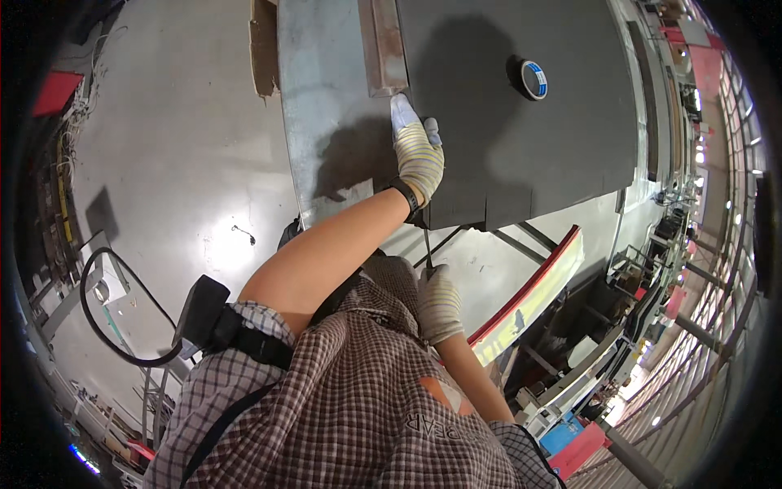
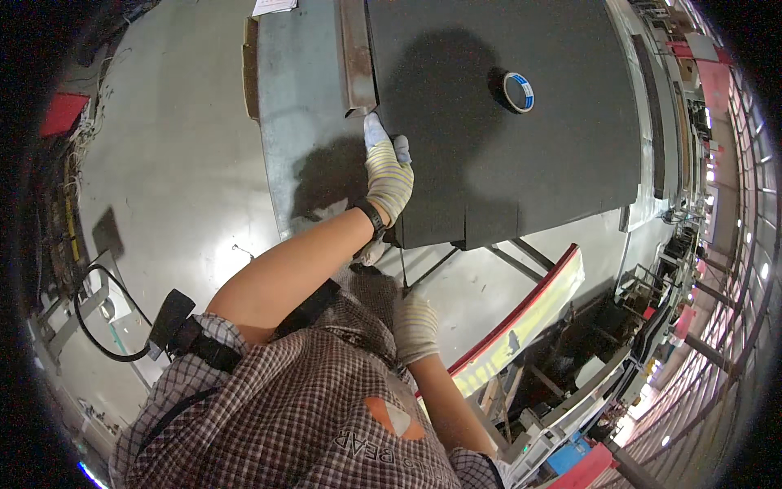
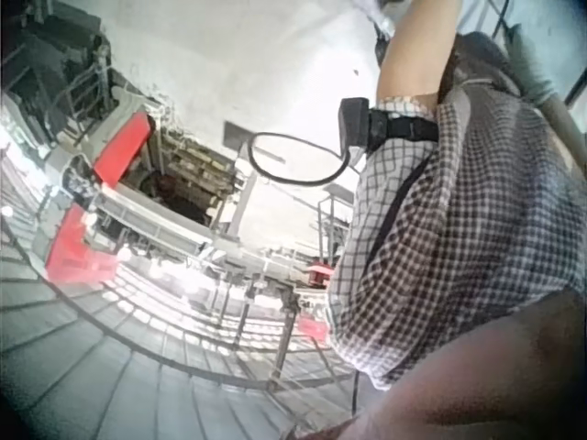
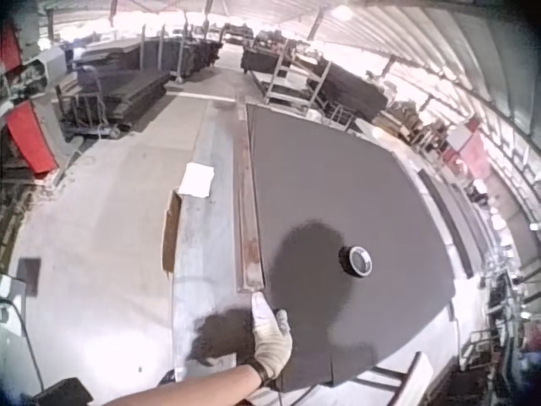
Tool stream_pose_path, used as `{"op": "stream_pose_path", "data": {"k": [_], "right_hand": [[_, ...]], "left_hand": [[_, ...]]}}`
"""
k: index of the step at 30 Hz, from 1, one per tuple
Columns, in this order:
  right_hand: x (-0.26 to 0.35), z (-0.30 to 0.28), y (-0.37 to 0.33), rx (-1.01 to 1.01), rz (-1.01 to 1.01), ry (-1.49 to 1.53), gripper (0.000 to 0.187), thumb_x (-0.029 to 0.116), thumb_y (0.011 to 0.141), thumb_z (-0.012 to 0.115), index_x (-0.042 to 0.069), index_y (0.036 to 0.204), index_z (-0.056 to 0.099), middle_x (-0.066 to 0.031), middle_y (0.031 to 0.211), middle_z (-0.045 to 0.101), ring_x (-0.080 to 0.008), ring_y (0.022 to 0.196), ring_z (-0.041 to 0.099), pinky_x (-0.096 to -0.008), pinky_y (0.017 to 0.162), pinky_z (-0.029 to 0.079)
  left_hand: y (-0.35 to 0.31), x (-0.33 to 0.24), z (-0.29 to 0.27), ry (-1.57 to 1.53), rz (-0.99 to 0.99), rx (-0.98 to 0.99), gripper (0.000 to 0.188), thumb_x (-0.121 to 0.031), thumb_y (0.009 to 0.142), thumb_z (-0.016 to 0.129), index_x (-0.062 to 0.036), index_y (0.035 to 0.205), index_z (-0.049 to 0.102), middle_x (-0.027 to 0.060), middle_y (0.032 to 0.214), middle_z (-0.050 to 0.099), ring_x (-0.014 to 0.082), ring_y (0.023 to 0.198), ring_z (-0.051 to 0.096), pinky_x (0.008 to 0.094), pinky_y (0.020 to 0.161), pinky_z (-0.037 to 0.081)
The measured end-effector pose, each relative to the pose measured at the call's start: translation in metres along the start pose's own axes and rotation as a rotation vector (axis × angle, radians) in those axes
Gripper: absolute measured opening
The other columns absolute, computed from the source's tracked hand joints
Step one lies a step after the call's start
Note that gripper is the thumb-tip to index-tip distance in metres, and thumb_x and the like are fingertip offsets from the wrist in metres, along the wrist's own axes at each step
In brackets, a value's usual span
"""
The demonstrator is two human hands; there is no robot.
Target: Cutting foam insulation sheets and applying them to metal panel frames, followed by attaching product labels.
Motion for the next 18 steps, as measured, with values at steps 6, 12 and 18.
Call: {"op": "stream_pose_path", "data": {"k": [6, 12, 18], "right_hand": [[0.001, 0.032, 0.057, -0.164, -0.320, -0.071, 0.030, 0.020, 0.089, 0.049, -0.001, 0.109, 0.052, -0.0276, 0.080, 0.065, -0.0446, 0.080, 0.065, -0.0534, 0.067, 0.050], [-0.015, 0.044, 0.030, -0.084, -0.004, 0.142, 0.026, 0.021, 0.091, 0.048, -0.001, 0.098, 0.059, -0.0295, 0.082, 0.064, -0.0447, 0.081, 0.064, -0.0549, 0.067, 0.049], [0.017, 0.055, 0.087, -0.110, -0.202, 0.170, 0.039, 0.029, 0.095, 0.049, -0.001, 0.118, 0.046, -0.0295, 0.088, 0.065, -0.0468, 0.083, 0.063, -0.0531, 0.071, 0.049]], "left_hand": [[0.004, 0.018, -0.002, 0.035, 0.023, 0.107, 0.048, -0.040, 0.098, 0.051, -0.0166, 0.139, 0.042, -0.0048, 0.131, 0.044, 0.0039, 0.084, 0.040, 0.0135, 0.075, 0.041], [-0.002, 0.009, -0.004, 0.071, 0.167, 0.034, 0.046, -0.037, 0.100, 0.046, -0.0158, 0.141, 0.040, -0.0055, 0.130, 0.045, 0.0050, 0.112, 0.041, 0.0170, 0.089, 0.040], [0.015, 0.005, -0.017, 1.249, 0.970, 0.111, 0.050, -0.007, 0.094, 0.049, 0.0034, 0.140, 0.032, 0.0150, 0.132, 0.046, 0.0206, 0.110, 0.044, 0.0250, 0.100, 0.036]]}}
Point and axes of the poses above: each hand's wrist, its own y-axis towards the middle knuckle, its own z-axis out of the palm, x = y × z, the point moved 3 cm from there along y, towards the middle knuckle
